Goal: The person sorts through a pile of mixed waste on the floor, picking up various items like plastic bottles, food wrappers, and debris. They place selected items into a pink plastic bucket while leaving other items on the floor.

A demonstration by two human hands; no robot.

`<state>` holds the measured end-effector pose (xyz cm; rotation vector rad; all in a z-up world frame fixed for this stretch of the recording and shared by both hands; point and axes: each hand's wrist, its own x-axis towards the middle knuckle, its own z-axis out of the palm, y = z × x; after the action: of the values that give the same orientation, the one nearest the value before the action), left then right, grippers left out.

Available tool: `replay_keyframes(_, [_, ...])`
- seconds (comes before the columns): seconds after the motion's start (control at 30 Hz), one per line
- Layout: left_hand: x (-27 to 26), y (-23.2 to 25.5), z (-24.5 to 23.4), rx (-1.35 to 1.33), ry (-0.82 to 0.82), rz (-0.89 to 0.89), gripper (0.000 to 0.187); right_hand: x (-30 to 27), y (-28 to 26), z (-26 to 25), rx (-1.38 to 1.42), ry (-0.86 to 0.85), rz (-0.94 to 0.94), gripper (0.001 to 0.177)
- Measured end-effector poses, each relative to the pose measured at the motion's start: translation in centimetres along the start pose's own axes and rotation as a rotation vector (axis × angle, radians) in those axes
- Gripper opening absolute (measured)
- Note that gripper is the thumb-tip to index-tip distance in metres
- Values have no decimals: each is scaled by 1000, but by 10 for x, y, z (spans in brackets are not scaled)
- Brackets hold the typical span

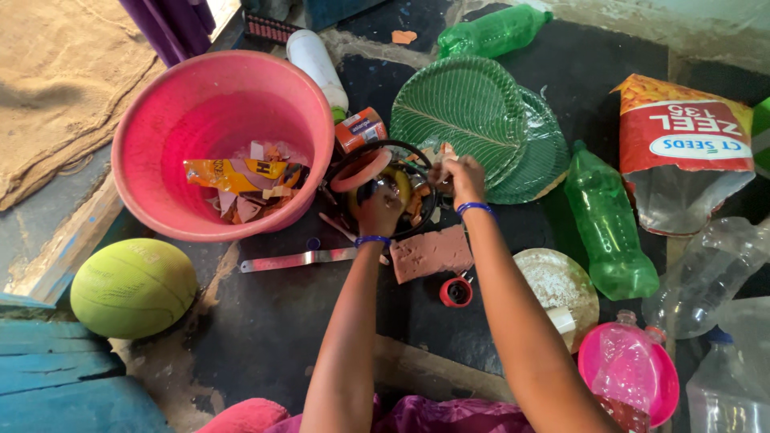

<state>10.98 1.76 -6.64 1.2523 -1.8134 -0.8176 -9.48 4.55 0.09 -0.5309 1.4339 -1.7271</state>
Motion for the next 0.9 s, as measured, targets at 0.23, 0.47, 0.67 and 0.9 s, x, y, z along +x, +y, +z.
replay_keyframes(0.23, [-9,39,21,317,-179,69,37,4,-26,-18,135,-3,33,8])
replay_keyframes(0.47, [2,22,49,691,-326,125,21,22,-12,-50,186,104,56,16])
replay_keyframes(0.67, [-5,16,43,663,-309,186,18,22,-5,-45,173,146,64,28])
replay_keyframes(0.9, [2,13,8,27,-206,93,15,18,5,-27,32,219,27,23])
